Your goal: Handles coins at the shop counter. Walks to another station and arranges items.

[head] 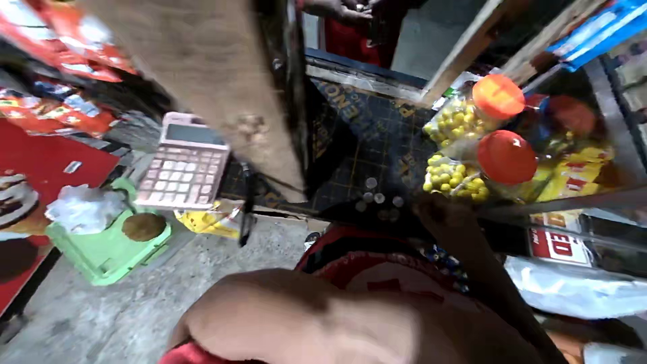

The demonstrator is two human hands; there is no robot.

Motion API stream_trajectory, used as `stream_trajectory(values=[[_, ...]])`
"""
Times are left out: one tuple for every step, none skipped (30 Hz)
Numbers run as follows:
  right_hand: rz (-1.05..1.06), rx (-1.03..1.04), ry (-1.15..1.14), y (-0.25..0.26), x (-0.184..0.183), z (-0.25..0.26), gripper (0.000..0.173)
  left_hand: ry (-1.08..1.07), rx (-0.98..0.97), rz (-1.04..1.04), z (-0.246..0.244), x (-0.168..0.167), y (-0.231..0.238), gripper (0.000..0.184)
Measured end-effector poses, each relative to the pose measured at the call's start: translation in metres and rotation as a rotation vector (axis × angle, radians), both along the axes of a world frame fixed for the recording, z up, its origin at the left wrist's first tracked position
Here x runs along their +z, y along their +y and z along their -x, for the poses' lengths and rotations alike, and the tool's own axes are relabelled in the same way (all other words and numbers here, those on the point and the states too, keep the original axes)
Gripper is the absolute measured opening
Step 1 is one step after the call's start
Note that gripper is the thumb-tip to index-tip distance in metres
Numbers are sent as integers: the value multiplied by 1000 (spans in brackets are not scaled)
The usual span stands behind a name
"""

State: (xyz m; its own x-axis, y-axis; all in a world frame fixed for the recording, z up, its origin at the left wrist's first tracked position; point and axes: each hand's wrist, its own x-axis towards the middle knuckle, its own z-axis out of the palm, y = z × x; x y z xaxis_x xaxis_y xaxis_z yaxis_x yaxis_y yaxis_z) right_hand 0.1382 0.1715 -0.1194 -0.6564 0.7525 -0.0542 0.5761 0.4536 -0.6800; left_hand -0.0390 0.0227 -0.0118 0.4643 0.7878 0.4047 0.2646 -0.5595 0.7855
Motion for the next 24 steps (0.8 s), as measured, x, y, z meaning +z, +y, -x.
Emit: stream_trajectory(values=[[-4,0,-52,0,-3,-5,26,188,111,-188,14,-17,8,23],[-15,10,-76,1,-10,-11,26,334,284,-321,24,-40,14,26],[-21,23,-84,2,-18,-14,26,434,428,-348,35,-63,20,26],[-19,33,-90,3,-25,-15,27,472,548,-290,44,-86,25,27],[-16,43,-93,3,-31,-16,27,484,638,-195,51,-109,27,27],[-10,52,-96,4,-35,-14,28,480,701,-102,57,-128,26,27],[-5,52,-93,4,-38,-11,28,479,747,-41,61,-142,25,27],[3,51,-112,4,-39,-6,31,484,783,-12,64,-152,24,27],[-7,54,-145,5,-39,0,34,498,808,-10,66,-160,23,27],[-19,68,-205,6,-37,5,36,513,819,-18,67,-165,24,28],[-9,80,-289,9,-32,10,38,517,814,-22,67,-168,25,29],[38,92,-380,12,-24,15,39,519,795,-27,68,-169,27,31],[88,103,-451,16,-17,20,39,523,766,-32,68,-169,29,32],[125,112,-493,19,-10,23,38,532,737,-25,70,-168,31,32],[147,119,-510,22,-7,26,37,543,719,-15,70,-167,32,32],[162,131,-507,25,-5,26,37,562,709,6,70,-165,33,31],[184,148,-506,28,-5,26,37,583,709,29,68,-164,35,31],[234,169,-527,31,-4,27,38,606,718,50,66,-163,36,31],[278,189,-552,34,-4,28,39,629,728,76,64,-161,38,30],[313,207,-576,36,-4,30,40,649,737,111,62,-159,39,29],[347,222,-607,39,-4,32,41,660,748,142,60,-156,40,28],[373,232,-647,40,-1,34,41,657,754,167,58,-154,41,26],[387,238,-680,40,1,36,41,648,755,177,57,-154,40,26],[386,244,-699,39,2,37,41,645,762,165,57,-156,39,26]])
